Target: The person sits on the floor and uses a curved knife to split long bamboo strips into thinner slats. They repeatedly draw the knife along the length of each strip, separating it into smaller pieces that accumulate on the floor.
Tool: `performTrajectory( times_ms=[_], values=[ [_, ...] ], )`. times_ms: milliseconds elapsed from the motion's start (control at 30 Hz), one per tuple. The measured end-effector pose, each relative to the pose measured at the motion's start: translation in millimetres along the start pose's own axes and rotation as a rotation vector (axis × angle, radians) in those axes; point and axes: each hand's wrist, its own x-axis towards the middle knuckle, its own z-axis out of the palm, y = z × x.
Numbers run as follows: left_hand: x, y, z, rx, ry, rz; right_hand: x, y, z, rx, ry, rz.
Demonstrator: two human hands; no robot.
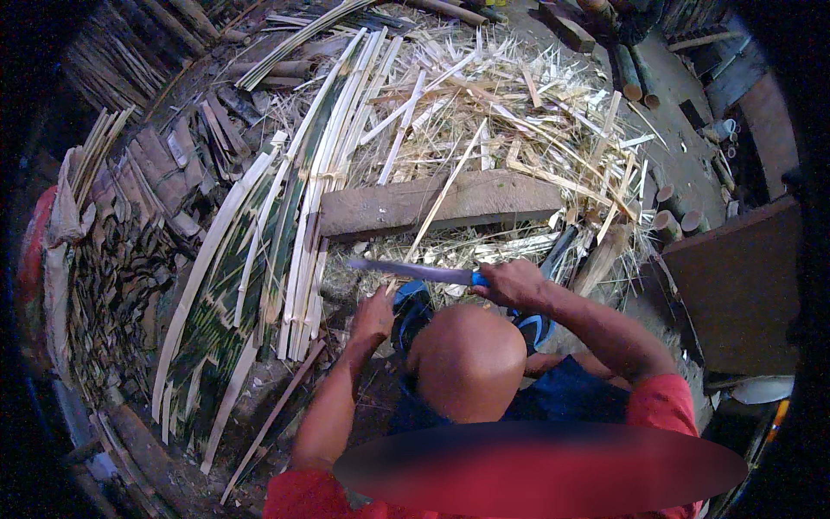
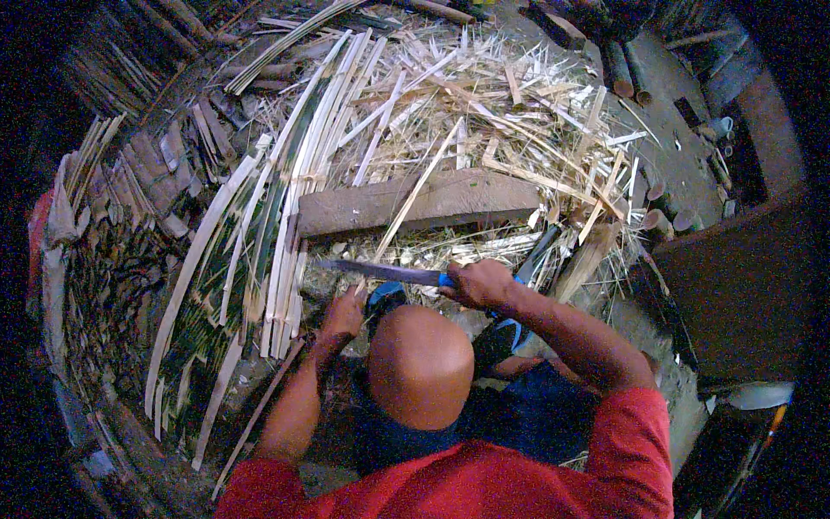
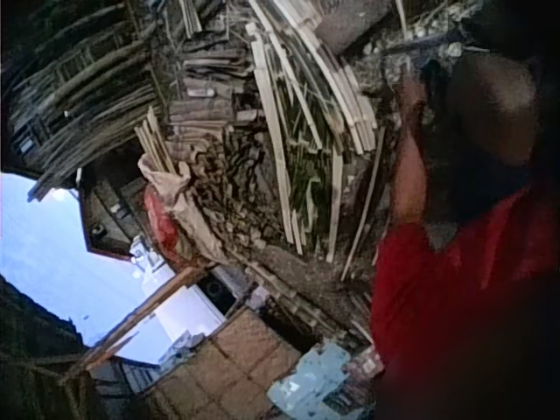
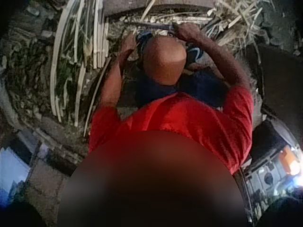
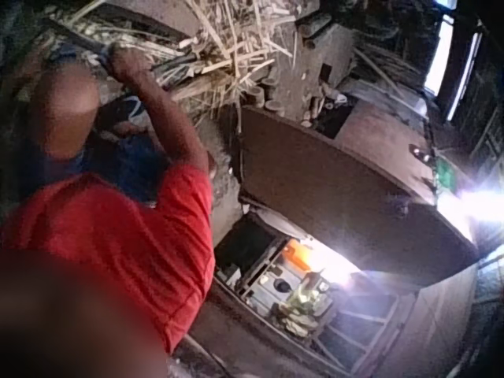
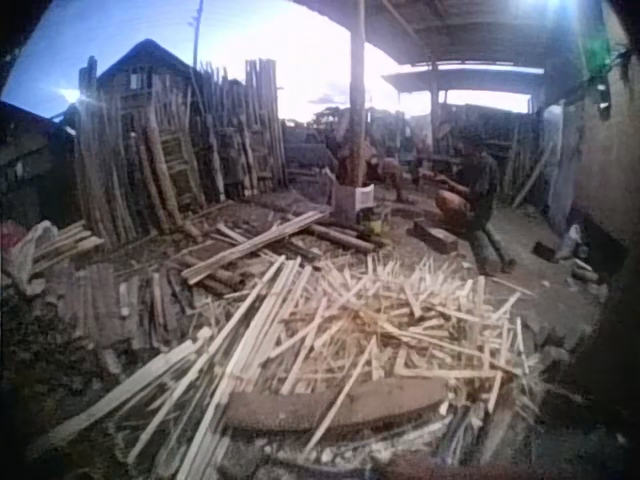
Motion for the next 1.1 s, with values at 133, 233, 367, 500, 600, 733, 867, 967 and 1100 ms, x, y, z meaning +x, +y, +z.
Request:
performTrajectory(
  times_ms=[133, 233, 367, 500, 600, 733, 867, 967, 1100],
  values=[
    [-40.3, -35.7, -7.4, 0.016, -0.01, 0.093, -3.0, 65.6, -28.3, 0.079, 0.713, 0.635],
    [-48.5, -47.8, -11.0, -0.034, 0.004, 0.038, -2.6, 93.3, -36.3, 0.181, 0.709, 0.63],
    [-9.1, -27.6, -0.8, -0.206, -0.103, 0.12, 6.0, 40.5, 16.1, 0.139, 0.28, 0.456],
    [20.4, -5.1, 12.3, -0.307, -0.064, 0.201, 3.5, -37.0, 55.2, 0.078, 0.175, 0.178],
    [15.5, -6.2, 12.5, -0.275, -0.074, 0.096, -7.5, -57.2, 37.3, 0.157, 0.196, 0.194],
    [-0.5, -12.9, 1.2, -0.276, -0.033, 0.247, -13.7, -31.7, -12.4, 0.045, 0.213, 0.165],
    [-3.9, -8.8, -1.3, -0.233, -0.095, -0.003, -3.2, -13.8, -17.1, 0.086, 0.544, 0.459],
    [-1.8, -16.4, 4.4, -0.343, -0.117, 0.087, 3.7, -8.7, 6.1, 0.084, 0.129, 0.248],
    [-17.7, -56.7, 7.0, -0.269, -0.135, 0.123, 3.5, 44.4, 5.3, 0.044, 0.283, 0.463]
  ],
)
